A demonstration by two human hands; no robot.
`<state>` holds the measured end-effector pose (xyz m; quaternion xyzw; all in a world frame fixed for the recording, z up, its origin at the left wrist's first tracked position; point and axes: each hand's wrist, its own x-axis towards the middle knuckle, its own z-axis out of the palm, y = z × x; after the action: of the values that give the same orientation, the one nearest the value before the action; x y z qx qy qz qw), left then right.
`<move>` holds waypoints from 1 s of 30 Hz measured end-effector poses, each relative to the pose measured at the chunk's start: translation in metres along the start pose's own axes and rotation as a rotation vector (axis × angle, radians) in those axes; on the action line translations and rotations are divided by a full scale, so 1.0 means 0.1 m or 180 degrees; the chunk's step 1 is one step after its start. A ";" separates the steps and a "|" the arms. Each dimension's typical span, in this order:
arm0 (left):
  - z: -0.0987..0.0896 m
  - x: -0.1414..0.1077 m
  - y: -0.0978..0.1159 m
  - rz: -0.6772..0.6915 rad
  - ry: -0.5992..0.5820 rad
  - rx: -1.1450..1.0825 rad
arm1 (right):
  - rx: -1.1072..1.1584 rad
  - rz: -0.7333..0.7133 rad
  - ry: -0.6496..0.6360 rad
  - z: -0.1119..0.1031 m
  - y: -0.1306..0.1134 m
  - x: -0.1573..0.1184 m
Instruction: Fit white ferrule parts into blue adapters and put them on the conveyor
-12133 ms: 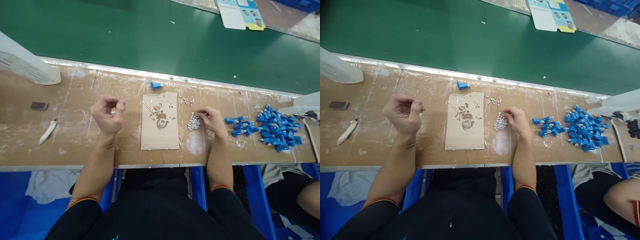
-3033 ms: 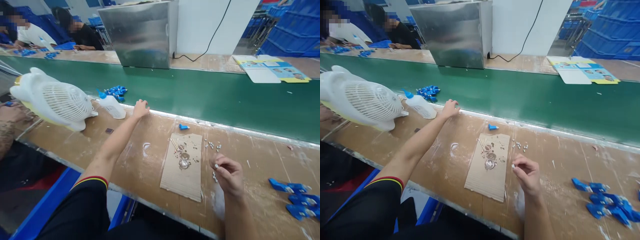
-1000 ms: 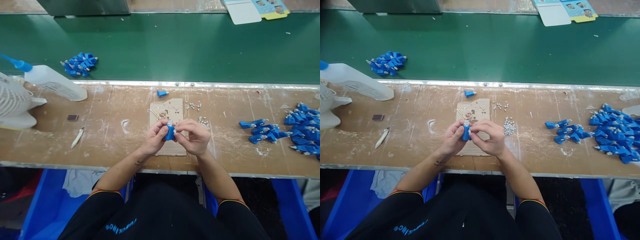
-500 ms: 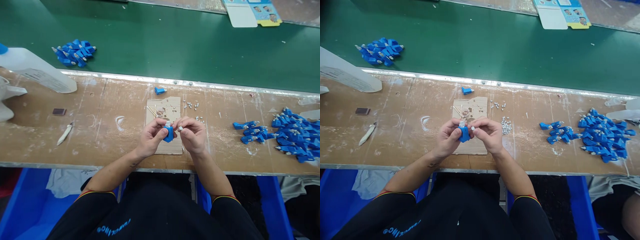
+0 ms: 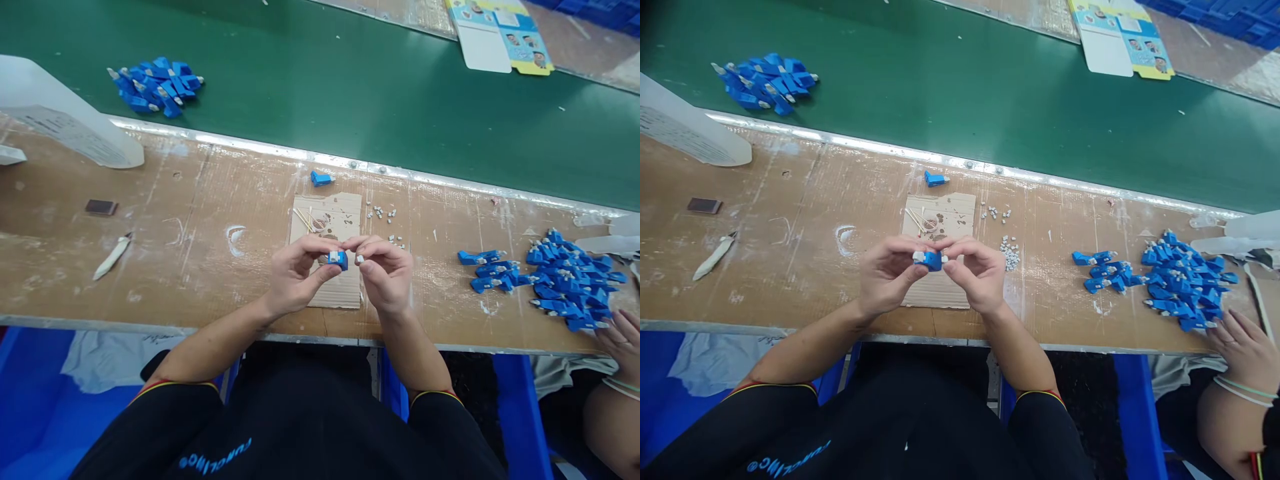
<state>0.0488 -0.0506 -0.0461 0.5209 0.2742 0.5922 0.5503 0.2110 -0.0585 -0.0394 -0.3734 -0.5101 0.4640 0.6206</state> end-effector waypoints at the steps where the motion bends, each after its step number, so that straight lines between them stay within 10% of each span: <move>1: -0.01 0.01 -0.01 0.0244 0.0006 0.0230 | -0.0196 -0.0174 0.0011 0.00 -0.02 -0.01; 7: -0.08 0.02 -0.12 0.1463 0.0051 0.1059 | -0.0491 -0.0702 -0.0125 0.00 -0.08 -0.04; 30: -0.13 0.12 -0.17 0.3124 -0.0120 0.2157 | -0.0330 -0.0452 -0.0565 -0.11 -0.17 0.01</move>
<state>0.0451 -0.0320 -0.0620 0.7436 0.1653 0.6475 0.0202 0.2251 -0.0625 -0.0258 -0.3254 -0.6114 0.4231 0.5842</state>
